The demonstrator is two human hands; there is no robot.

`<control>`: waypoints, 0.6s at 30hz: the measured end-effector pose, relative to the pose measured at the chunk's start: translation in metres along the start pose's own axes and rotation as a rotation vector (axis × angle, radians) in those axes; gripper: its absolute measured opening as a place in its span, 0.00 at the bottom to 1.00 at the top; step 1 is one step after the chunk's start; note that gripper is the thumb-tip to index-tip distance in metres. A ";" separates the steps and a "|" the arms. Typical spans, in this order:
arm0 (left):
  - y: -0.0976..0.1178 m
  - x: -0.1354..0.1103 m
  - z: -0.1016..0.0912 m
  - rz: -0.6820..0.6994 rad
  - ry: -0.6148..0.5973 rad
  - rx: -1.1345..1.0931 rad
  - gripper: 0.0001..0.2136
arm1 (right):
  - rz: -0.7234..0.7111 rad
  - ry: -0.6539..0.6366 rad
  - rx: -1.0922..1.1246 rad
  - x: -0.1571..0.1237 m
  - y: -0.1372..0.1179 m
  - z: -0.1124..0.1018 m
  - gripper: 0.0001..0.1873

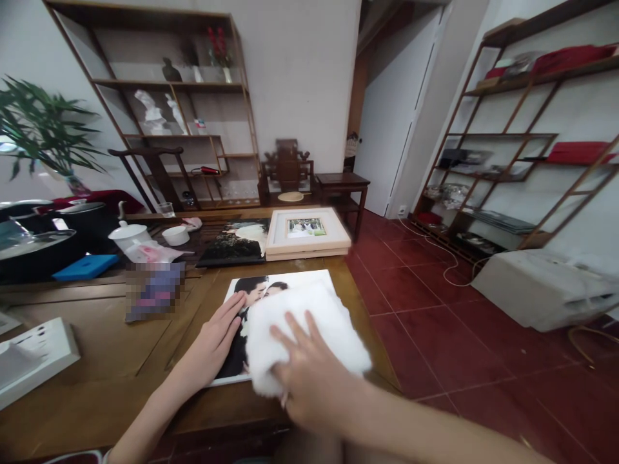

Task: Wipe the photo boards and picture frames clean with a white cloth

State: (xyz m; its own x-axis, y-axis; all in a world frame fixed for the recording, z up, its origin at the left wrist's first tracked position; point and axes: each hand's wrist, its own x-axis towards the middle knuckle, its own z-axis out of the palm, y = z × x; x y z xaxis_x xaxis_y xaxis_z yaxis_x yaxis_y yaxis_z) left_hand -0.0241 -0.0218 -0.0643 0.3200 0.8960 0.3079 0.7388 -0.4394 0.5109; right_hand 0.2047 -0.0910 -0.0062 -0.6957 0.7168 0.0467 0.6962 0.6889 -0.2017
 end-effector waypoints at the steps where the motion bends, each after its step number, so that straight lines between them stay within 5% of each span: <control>1: 0.000 0.000 0.000 -0.003 -0.005 0.000 0.21 | -0.048 -0.033 0.008 -0.007 -0.009 0.001 0.13; 5: 0.002 0.000 -0.003 -0.002 -0.038 -0.004 0.21 | -0.125 -0.037 0.042 -0.011 -0.014 0.001 0.16; 14: 0.004 -0.001 -0.003 -0.016 -0.029 -0.010 0.21 | 0.063 0.174 -0.049 0.059 0.069 -0.011 0.15; 18: 0.006 -0.001 -0.004 -0.022 -0.028 0.002 0.21 | 0.103 0.195 -0.087 0.064 0.068 -0.008 0.15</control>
State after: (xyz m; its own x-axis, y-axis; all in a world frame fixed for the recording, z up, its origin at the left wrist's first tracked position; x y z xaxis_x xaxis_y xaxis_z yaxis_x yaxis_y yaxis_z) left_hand -0.0224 -0.0255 -0.0587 0.3199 0.9069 0.2742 0.7473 -0.4194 0.5154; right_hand 0.2086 0.0025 -0.0086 -0.5789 0.7851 0.2202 0.7800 0.6119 -0.1309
